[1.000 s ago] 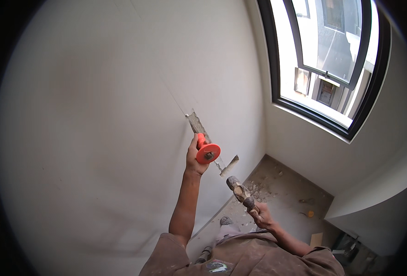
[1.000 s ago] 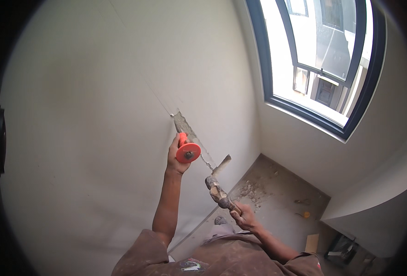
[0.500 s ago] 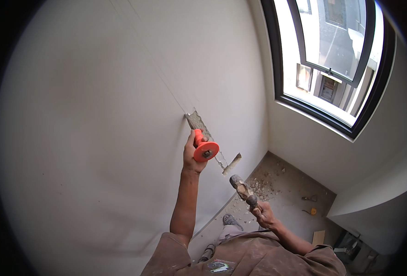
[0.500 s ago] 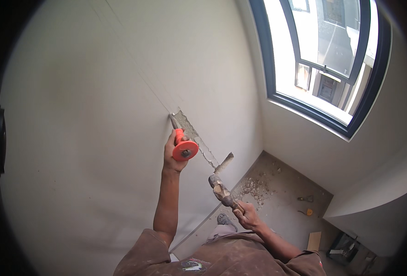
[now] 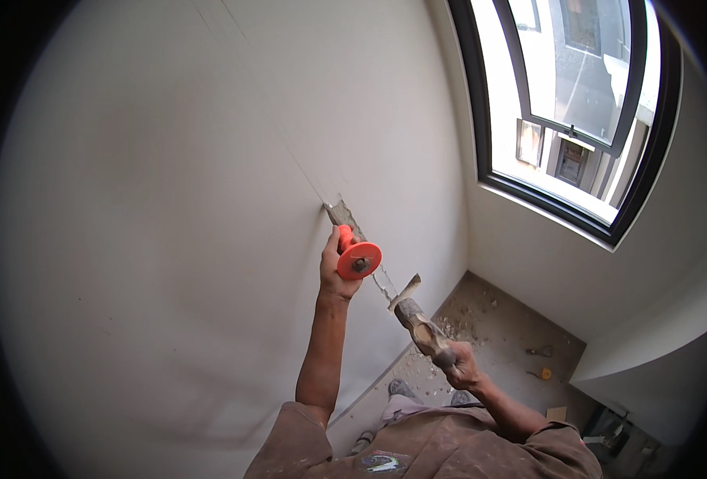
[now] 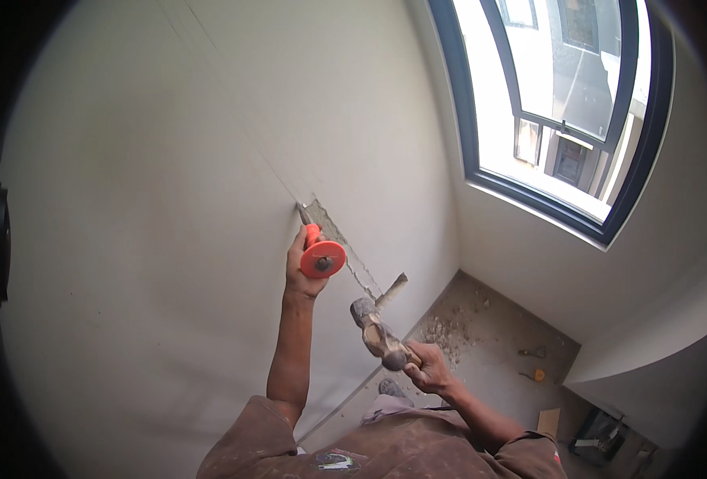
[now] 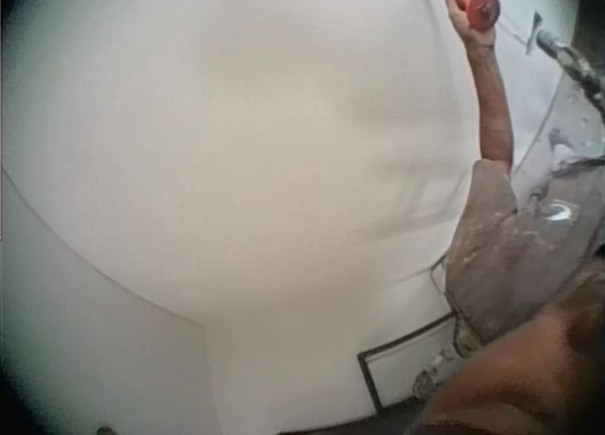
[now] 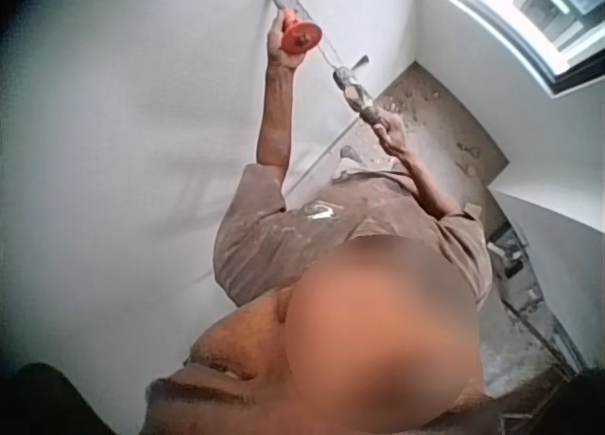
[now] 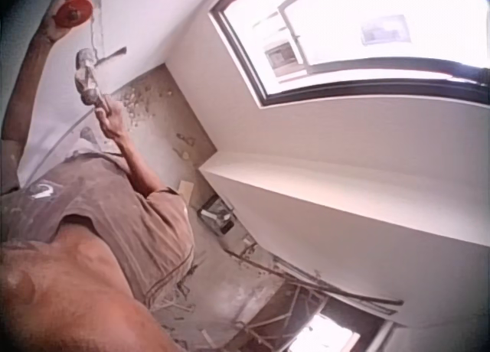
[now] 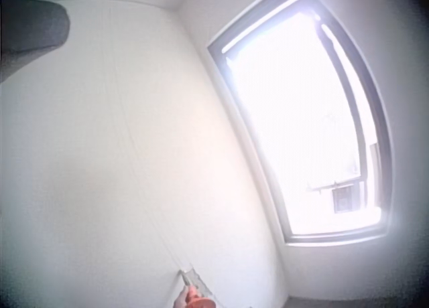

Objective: The person hammers a chisel into a wall to create a narrow trench for electrical wiring.

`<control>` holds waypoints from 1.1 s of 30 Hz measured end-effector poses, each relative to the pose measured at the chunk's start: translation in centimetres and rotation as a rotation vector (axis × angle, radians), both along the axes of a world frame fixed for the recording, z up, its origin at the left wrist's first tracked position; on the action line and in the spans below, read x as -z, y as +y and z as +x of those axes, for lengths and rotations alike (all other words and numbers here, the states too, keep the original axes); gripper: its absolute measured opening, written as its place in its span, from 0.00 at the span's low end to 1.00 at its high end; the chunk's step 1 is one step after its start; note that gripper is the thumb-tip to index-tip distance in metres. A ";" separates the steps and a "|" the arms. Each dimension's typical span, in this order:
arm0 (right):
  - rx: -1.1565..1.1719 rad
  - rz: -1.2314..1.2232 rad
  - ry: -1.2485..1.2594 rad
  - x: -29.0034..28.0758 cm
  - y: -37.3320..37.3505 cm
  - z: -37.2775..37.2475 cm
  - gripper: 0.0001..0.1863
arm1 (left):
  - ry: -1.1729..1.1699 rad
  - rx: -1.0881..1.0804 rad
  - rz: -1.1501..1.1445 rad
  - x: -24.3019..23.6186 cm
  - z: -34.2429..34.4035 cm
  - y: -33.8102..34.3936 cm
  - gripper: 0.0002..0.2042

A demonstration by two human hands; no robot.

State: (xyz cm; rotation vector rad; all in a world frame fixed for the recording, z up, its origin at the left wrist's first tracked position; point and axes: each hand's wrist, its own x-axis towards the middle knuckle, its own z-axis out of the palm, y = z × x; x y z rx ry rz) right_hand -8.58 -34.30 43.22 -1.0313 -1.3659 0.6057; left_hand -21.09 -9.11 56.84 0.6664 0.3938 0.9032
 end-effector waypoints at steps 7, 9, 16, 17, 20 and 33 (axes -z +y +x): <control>-0.027 0.664 0.086 -4.9 4.8 -1.5 0.17 | -0.026 0.005 -0.015 -0.2 0.1 0.1 0.13; 0.085 0.477 -0.175 -1.2 8.8 0.6 0.18 | -0.068 0.046 0.025 -0.5 0.3 0.0 0.13; -0.002 0.051 -0.108 -2.4 7.2 -1.4 0.31 | 0.004 -0.032 0.009 -0.7 -0.3 0.4 0.12; -0.004 0.286 -0.081 -3.3 6.7 -1.6 0.27 | -0.008 -0.023 0.001 -0.7 -0.1 0.3 0.12; -0.048 0.771 0.034 -4.1 7.5 -2.2 0.16 | -0.019 -0.012 0.024 -0.6 0.3 0.2 0.13; 0.039 -0.219 -0.085 3.2 5.1 -0.2 0.27 | 0.107 0.011 -0.046 2.8 -0.1 -0.4 0.13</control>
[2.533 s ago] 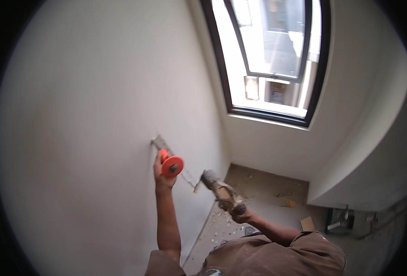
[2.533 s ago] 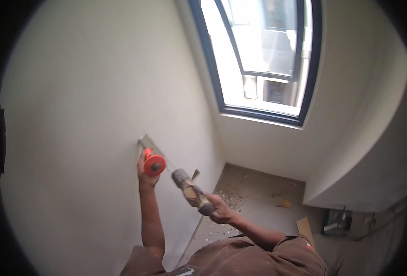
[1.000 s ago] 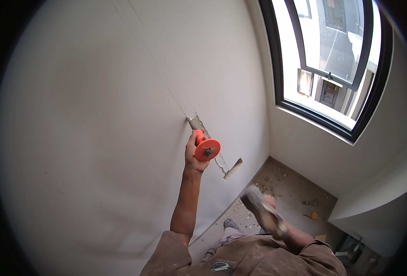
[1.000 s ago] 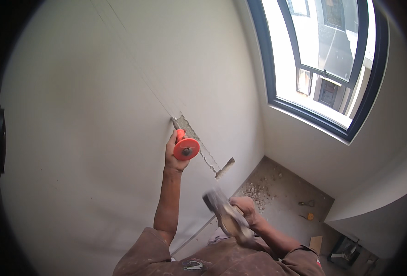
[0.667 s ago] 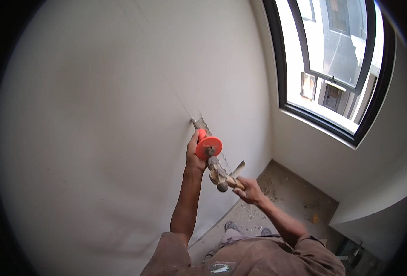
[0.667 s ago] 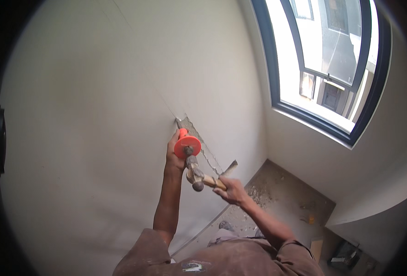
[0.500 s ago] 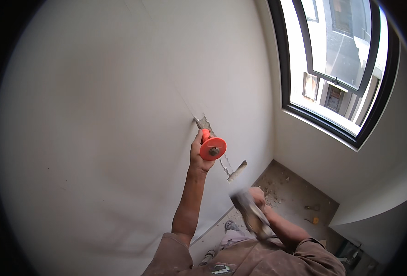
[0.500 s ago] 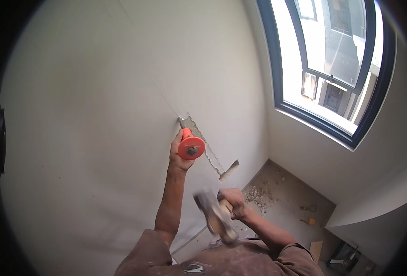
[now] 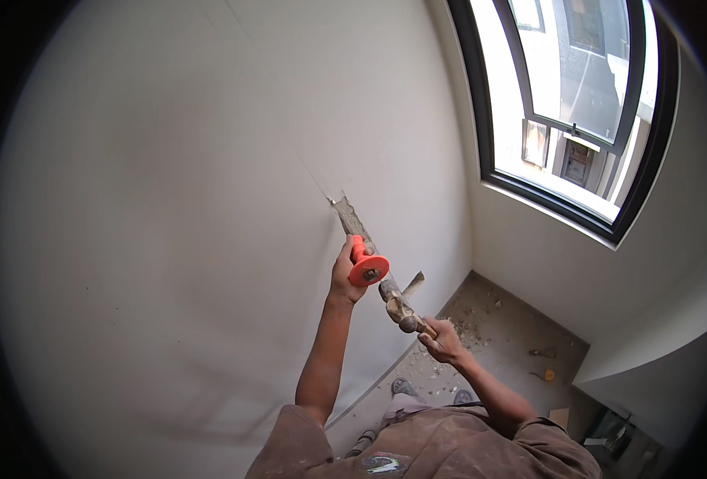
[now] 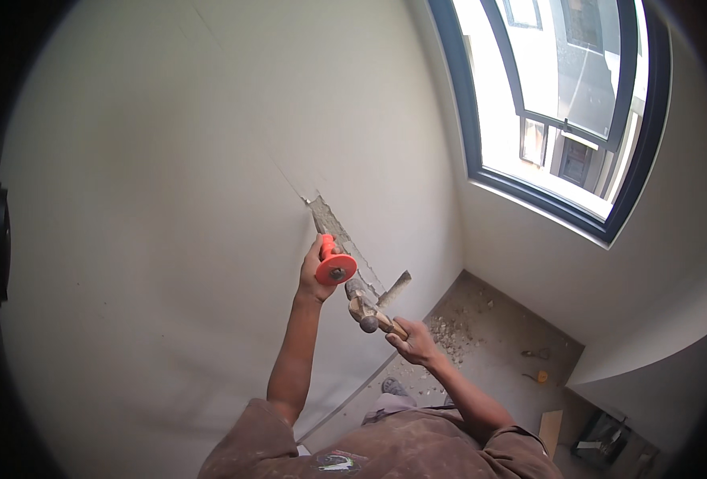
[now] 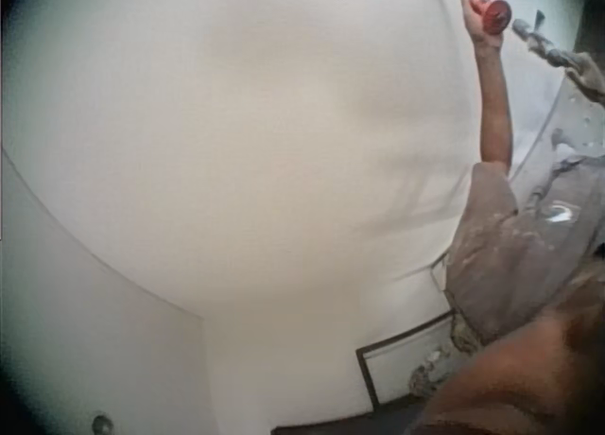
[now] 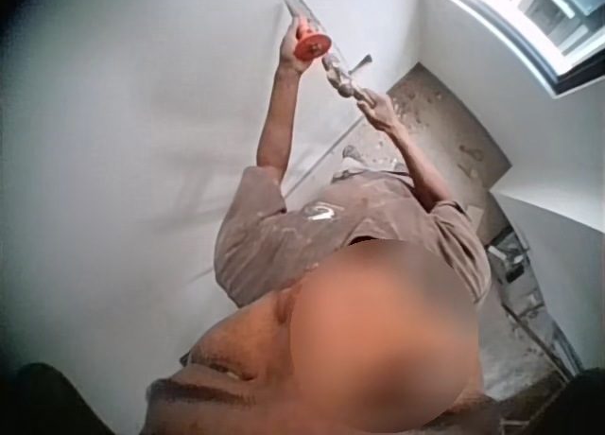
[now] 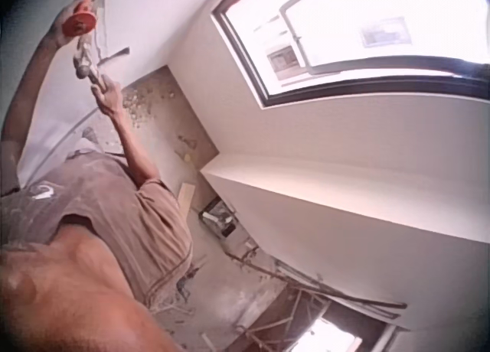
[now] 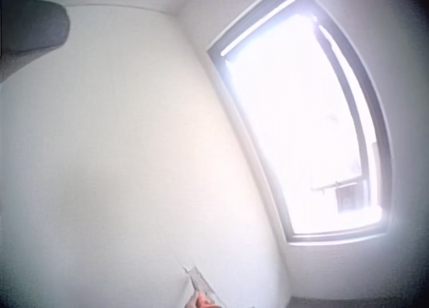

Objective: The person hammers a chisel into a wall to create a narrow trench for electrical wiring.

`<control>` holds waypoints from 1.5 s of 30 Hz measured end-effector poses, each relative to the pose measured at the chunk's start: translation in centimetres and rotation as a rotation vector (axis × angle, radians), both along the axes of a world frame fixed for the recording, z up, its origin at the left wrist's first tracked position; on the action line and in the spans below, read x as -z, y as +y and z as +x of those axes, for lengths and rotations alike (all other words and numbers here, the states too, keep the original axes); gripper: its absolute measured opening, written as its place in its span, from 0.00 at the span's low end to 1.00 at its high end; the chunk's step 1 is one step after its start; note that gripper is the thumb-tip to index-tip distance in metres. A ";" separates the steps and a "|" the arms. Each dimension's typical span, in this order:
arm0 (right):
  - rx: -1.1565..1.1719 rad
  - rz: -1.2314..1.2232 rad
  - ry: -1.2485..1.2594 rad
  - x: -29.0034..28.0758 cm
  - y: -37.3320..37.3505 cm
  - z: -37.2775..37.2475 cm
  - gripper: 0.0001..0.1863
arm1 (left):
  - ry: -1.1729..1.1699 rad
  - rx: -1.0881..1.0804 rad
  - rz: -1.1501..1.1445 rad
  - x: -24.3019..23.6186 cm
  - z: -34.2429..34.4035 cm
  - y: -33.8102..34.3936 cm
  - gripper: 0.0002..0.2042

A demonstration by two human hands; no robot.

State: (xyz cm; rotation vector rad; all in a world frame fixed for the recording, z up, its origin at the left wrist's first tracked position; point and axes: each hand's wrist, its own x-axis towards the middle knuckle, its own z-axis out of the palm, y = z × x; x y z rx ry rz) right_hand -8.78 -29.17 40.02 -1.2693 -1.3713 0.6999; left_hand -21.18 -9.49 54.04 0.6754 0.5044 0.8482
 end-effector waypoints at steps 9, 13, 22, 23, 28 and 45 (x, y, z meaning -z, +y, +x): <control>0.005 0.053 0.056 0.1 -1.4 -0.3 0.34 | 0.007 -0.045 0.040 -3.0 0.0 0.3 0.14; 0.005 0.089 0.069 -0.6 -1.3 -0.7 0.36 | 0.008 -0.003 0.079 -2.4 -0.4 0.9 0.14; -0.003 0.241 0.069 -2.6 -0.8 -1.3 0.35 | -0.034 -0.012 0.060 -3.0 -0.6 0.9 0.14; -0.014 0.247 0.087 -3.4 -1.2 -1.4 0.34 | -0.047 -0.023 0.040 -3.1 -0.5 0.9 0.14; -0.217 0.838 0.293 -9.5 -1.1 -1.8 0.11 | -0.056 -0.074 -0.025 -5.2 0.0 -0.2 0.13; -0.063 0.486 -0.200 -4.5 6.4 0.6 0.21 | -0.091 -0.026 -0.024 -4.9 -0.1 1.0 0.16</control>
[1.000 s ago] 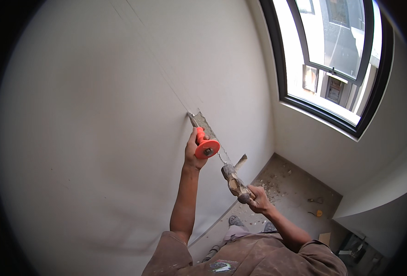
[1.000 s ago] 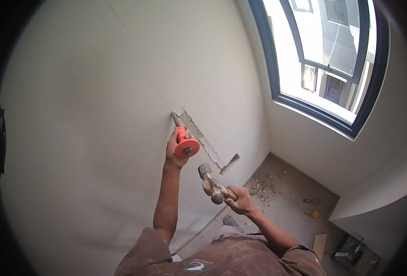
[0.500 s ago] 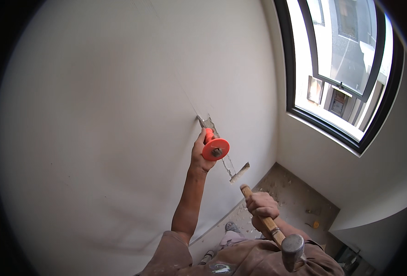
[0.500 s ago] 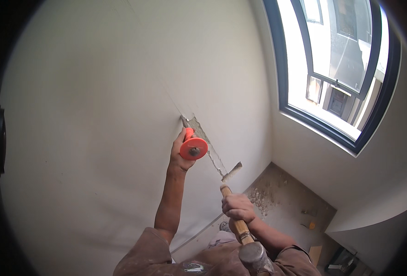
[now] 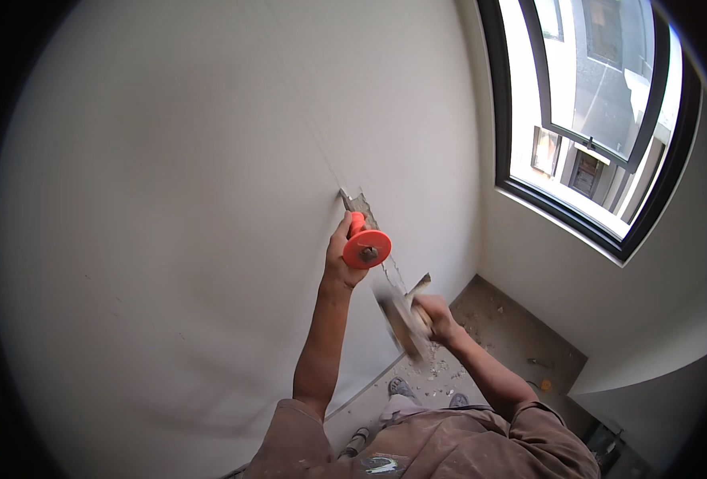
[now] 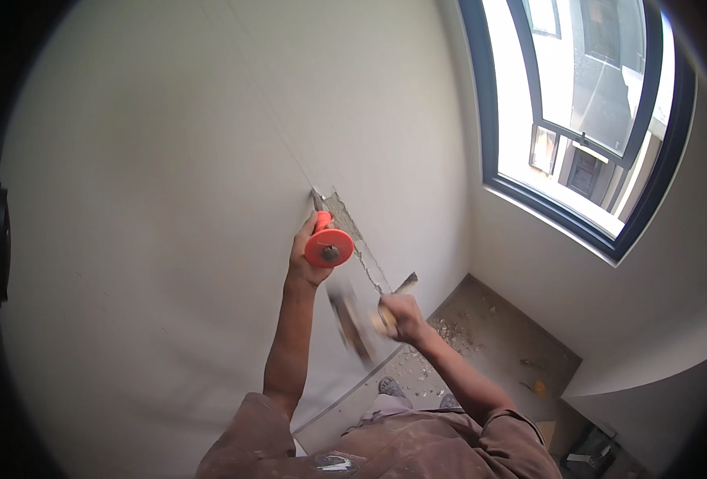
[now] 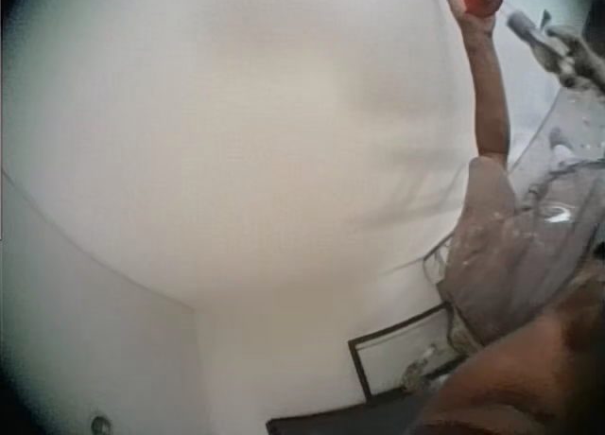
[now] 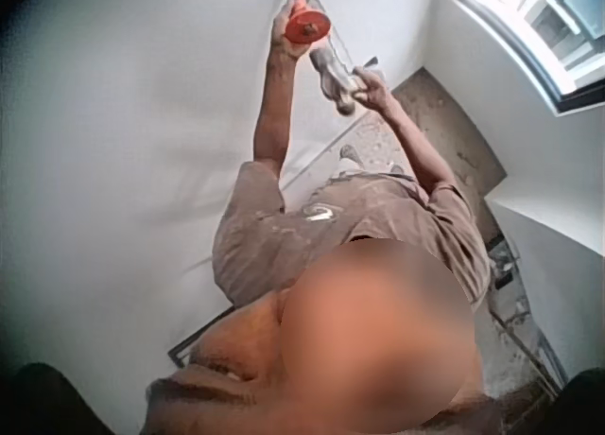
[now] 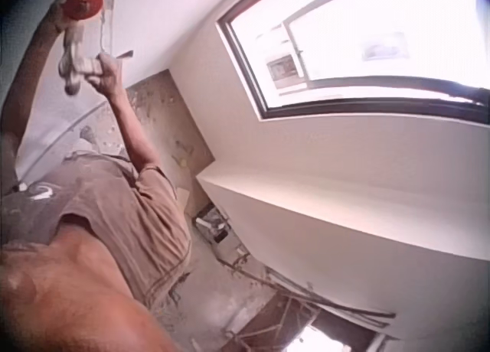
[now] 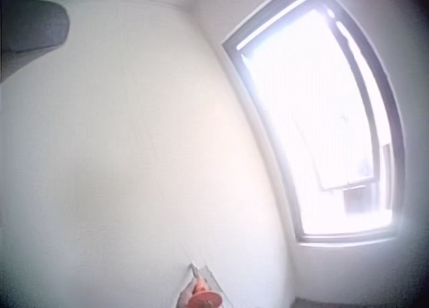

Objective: The person hammers a chisel into a wall to create a narrow trench for electrical wiring.

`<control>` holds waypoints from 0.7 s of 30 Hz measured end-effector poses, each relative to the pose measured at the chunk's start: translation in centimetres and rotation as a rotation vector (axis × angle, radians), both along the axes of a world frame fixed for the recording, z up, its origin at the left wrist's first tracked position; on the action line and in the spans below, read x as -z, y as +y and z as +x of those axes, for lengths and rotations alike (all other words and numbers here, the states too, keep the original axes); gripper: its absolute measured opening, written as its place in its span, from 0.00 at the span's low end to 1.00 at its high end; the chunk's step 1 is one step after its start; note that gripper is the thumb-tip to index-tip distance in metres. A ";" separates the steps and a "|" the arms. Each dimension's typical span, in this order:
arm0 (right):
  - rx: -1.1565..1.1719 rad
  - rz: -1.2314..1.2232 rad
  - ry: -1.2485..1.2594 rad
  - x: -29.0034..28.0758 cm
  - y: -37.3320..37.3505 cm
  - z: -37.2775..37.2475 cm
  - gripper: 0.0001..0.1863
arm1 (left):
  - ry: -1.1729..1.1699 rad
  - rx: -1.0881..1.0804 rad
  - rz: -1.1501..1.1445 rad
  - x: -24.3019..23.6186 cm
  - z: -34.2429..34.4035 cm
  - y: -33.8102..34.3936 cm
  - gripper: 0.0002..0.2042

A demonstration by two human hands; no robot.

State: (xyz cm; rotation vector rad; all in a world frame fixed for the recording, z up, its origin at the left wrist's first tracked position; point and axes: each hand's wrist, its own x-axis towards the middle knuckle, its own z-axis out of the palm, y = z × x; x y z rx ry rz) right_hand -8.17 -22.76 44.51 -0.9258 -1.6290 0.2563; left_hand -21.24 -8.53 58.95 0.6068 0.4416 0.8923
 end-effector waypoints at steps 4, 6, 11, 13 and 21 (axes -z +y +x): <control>0.033 -0.476 0.065 1.2 -2.9 -0.6 0.23 | 0.138 0.066 0.112 0.9 -0.7 0.1 0.16; 0.016 -0.501 0.117 2.8 -4.2 -1.5 0.23 | 0.174 0.069 0.080 2.2 -1.2 0.0 0.16; 0.006 -0.559 0.240 3.0 -7.0 -1.9 0.26 | 0.174 0.107 0.050 3.2 -0.8 -0.4 0.15; 0.022 -0.526 0.249 3.4 -7.3 -1.8 0.27 | 0.150 0.068 0.061 2.6 -0.8 -0.8 0.15; 0.022 -0.429 0.322 3.2 -8.4 -1.3 0.33 | 0.071 0.020 0.088 0.2 -0.3 -0.3 0.13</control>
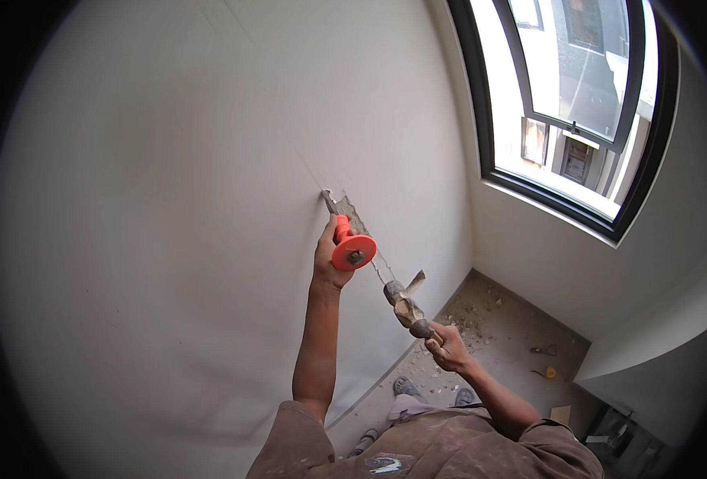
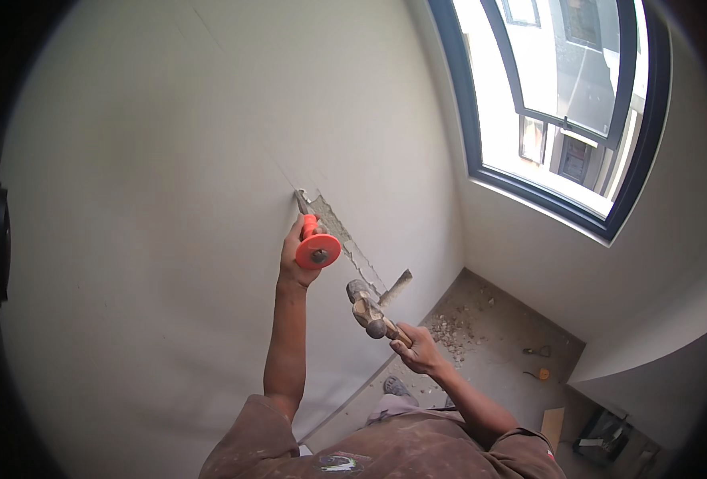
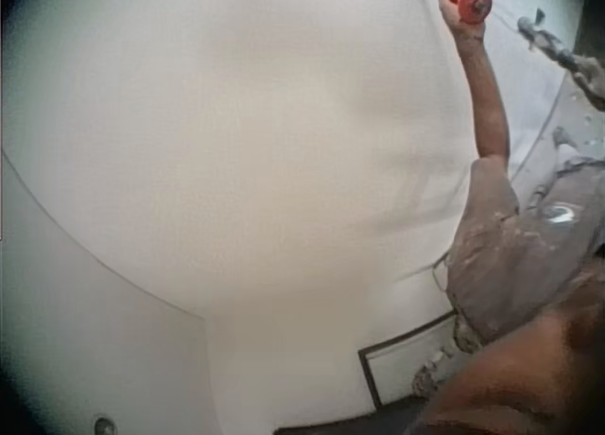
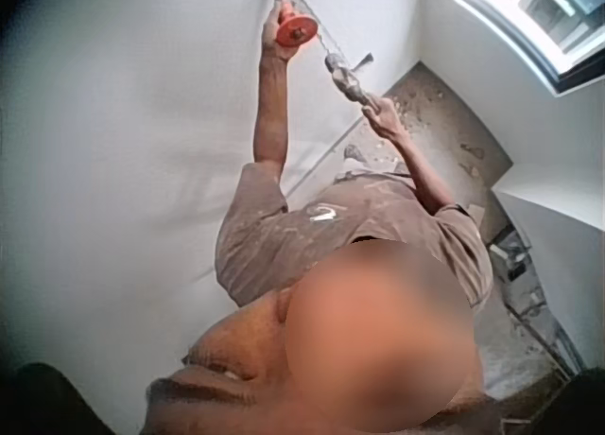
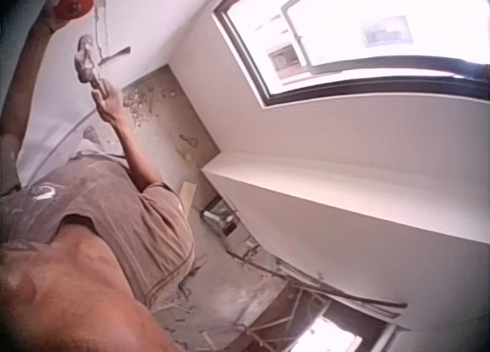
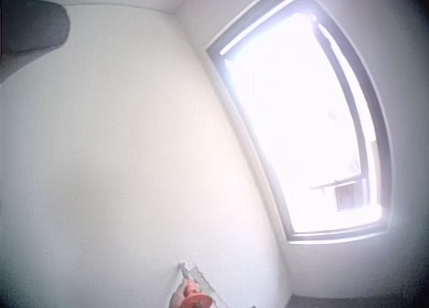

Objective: The person hammers a chisel into a wall to create a narrow trench for electrical wiring.

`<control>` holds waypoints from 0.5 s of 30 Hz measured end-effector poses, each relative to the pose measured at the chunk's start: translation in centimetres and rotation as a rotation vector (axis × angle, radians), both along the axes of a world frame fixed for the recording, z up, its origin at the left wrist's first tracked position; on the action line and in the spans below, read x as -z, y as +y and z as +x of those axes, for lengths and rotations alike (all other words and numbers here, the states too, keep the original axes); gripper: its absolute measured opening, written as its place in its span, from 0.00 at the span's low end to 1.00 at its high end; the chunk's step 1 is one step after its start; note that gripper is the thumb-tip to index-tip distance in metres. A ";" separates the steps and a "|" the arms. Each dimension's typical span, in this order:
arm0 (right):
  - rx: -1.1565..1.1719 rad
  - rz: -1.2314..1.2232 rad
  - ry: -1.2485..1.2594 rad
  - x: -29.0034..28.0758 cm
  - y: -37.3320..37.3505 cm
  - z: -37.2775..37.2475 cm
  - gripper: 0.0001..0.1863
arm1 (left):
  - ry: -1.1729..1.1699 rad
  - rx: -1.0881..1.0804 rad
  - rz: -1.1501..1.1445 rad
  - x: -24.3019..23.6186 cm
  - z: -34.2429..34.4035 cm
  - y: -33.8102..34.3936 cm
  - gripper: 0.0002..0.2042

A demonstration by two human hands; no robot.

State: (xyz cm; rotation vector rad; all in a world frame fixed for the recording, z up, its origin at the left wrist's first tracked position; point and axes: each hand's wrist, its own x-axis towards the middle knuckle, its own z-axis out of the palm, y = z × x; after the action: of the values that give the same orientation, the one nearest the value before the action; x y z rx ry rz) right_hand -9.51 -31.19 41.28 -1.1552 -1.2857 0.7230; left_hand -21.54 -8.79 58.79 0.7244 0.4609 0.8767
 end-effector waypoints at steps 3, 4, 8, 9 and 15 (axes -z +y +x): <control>0.014 0.025 -0.017 -0.4 0.2 0.0 0.34 | -0.030 -0.022 -0.037 -0.2 0.1 -0.1 0.13; 0.014 0.030 -0.017 -0.6 0.2 0.0 0.35 | -0.028 -0.021 -0.034 0.0 0.1 0.2 0.13; -0.006 0.062 0.005 -1.2 0.3 0.0 0.34 | -0.015 -0.042 -0.054 0.3 0.2 0.5 0.15; -0.014 0.072 0.018 -1.6 0.3 0.0 0.34 | -0.007 -0.051 -0.067 0.1 0.3 0.3 0.14; -0.129 0.852 0.024 -9.4 0.7 -0.1 0.16 | -0.042 0.002 0.037 -1.3 0.0 -0.3 0.14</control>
State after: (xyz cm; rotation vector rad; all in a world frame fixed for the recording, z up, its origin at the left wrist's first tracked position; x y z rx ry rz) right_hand -9.60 -30.45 50.72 -0.3710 -1.4416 0.2139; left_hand -21.54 -9.07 60.14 0.7389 0.4078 0.8982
